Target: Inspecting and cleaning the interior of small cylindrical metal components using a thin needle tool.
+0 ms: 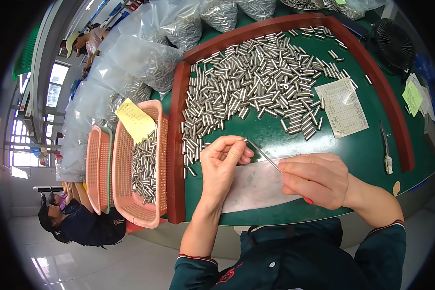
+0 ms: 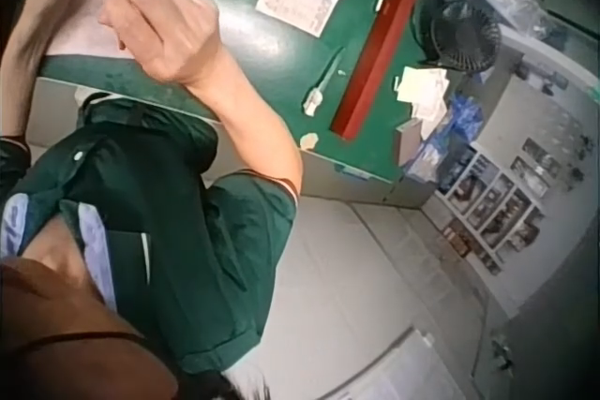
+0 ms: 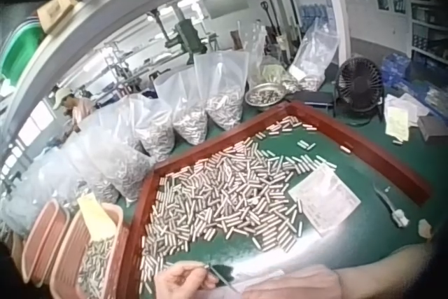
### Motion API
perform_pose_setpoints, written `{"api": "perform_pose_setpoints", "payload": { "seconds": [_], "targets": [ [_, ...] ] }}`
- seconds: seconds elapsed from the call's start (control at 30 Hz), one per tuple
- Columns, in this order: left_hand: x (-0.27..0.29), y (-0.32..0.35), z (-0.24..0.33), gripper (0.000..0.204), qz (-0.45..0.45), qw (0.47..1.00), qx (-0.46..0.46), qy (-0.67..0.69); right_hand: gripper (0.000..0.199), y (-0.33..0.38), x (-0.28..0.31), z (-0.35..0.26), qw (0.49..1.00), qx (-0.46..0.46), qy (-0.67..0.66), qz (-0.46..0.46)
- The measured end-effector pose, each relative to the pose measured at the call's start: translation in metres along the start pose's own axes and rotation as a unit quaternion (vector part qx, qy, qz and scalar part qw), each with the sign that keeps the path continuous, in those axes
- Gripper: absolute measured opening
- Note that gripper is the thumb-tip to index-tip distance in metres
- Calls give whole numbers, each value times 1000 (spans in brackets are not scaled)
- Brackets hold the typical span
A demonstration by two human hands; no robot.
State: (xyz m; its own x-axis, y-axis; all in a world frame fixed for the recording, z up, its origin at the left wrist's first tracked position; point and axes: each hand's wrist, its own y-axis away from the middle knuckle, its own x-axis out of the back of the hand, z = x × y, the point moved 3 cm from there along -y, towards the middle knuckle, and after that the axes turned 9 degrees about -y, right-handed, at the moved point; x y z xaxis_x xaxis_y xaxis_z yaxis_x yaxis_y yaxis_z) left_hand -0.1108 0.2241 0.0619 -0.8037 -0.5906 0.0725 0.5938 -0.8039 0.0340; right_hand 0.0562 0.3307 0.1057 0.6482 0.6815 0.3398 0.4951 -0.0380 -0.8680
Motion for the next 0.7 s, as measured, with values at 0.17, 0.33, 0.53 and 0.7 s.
{"api": "perform_pose_setpoints", "payload": {
  "seconds": [0.17, 0.33, 0.53, 0.7],
  "targets": [
    [3, -2, -4, 12, 16, 1000, 3, -1, 23, -2, -5, 3, 1000, -9, 0, -16],
    [11, -4, -4, 15, 45, 999, 11, 28, 23, -1, 0, -2, 1000, 7, -15, 8],
    [9, -7, -9, 18, -28, 988, 63, 137, 27, -1, 2, 2, 999, -27, -18, 43],
    [8, -6, -11, 19, -47, 986, 66, 143, 28, -5, 7, 1, 997, -46, -4, 65]
  ]
}}
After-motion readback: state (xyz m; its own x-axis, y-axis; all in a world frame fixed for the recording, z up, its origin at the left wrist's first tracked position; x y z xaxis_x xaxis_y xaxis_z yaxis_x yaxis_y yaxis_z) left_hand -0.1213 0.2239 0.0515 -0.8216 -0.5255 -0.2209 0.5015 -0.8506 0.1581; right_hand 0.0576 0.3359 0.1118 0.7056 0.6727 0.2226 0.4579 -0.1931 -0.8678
